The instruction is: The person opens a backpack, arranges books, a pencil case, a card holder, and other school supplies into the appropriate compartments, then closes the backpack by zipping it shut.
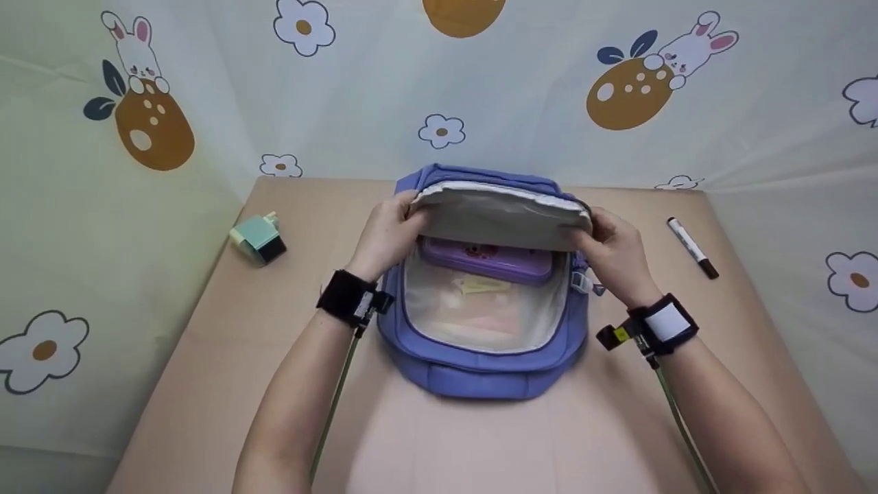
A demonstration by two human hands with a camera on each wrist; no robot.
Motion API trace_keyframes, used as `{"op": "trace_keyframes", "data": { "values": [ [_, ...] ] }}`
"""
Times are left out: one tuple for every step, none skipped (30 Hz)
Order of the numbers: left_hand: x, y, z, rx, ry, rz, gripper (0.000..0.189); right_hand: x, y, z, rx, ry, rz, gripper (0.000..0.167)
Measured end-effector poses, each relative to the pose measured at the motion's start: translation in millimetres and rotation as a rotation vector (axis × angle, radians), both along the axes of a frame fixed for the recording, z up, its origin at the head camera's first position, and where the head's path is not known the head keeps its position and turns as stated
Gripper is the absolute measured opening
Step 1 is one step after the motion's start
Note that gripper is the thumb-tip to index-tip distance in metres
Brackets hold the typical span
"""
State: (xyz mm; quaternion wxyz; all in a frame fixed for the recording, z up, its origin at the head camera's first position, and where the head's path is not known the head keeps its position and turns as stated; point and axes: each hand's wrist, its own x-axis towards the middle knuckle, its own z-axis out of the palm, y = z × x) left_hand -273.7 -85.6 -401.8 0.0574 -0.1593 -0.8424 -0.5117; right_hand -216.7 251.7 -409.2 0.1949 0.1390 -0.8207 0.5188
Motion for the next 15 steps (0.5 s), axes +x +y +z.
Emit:
{"op": "trace_keyframes", "data": {
  "values": [
    [0.3,-1.4,-0.5,-0.015,0.001,-0.011,0.011,1.2,-3,3.3,-0.006,0.008,-0.006,0.024],
    [0.7,-3.3,-1.1,-0.030,0.002,-0.026,0.014,2.3,-5,6.3,-0.004,0.015,-0.019,0.023],
    [1.3,-5.5,-1.5,-0.040,-0.001,-0.048,0.017,2.9,-6,8.5,0.003,0.020,-0.035,0.022],
    [1.9,-8.1,-2.0,-0.051,-0.001,-0.068,0.021,1.2,-6,7.7,0.005,0.018,-0.055,0.022],
    [2.6,-11.4,-2.5,-0.063,0.000,-0.088,0.025,-1.4,-5,5.6,0.012,0.015,-0.075,0.021],
    [3.4,-15.3,-2.9,-0.077,-0.004,-0.105,0.029,-4.1,-3,3.4,0.016,0.007,-0.093,0.019],
    [3.9,-19.5,-3.2,-0.092,-0.006,-0.119,0.034,-7.3,-1,0.5,0.023,-0.004,-0.108,0.018],
    [4.5,-24.5,-3.4,-0.104,-0.011,-0.129,0.039,-10.7,1,-2.3,0.027,-0.015,-0.123,0.016],
    [5.2,-30.2,-3.6,-0.122,-0.017,-0.131,0.045,-14.3,3,-5.8,0.029,-0.025,-0.133,0.015],
    [5.4,-36.6,-4.1,-0.148,-0.019,-0.121,0.051,-17.5,6,-8.8,0.024,-0.037,-0.135,0.014],
    [5.4,-43.9,-4.9,-0.177,-0.022,-0.107,0.056,-19.5,7,-10.7,0.022,-0.046,-0.136,0.015],
    [5.1,-51.6,-5.5,-0.210,-0.025,-0.087,0.060,-21.0,8,-12.0,0.021,-0.050,-0.133,0.017],
    [4.2,-59.8,-6.5,-0.248,-0.021,-0.062,0.063,-22.2,9,-12.7,0.019,-0.051,-0.128,0.018],
    [3.3,-68.6,-7.8,-0.283,-0.025,-0.035,0.065,-23.0,9,-13.1,0.015,-0.051,-0.120,0.019],
    [1.9,-77.9,-9.4,-0.318,-0.030,-0.007,0.066,-23.6,9,-13.4,0.012,-0.050,-0.112,0.020]
  ]
}}
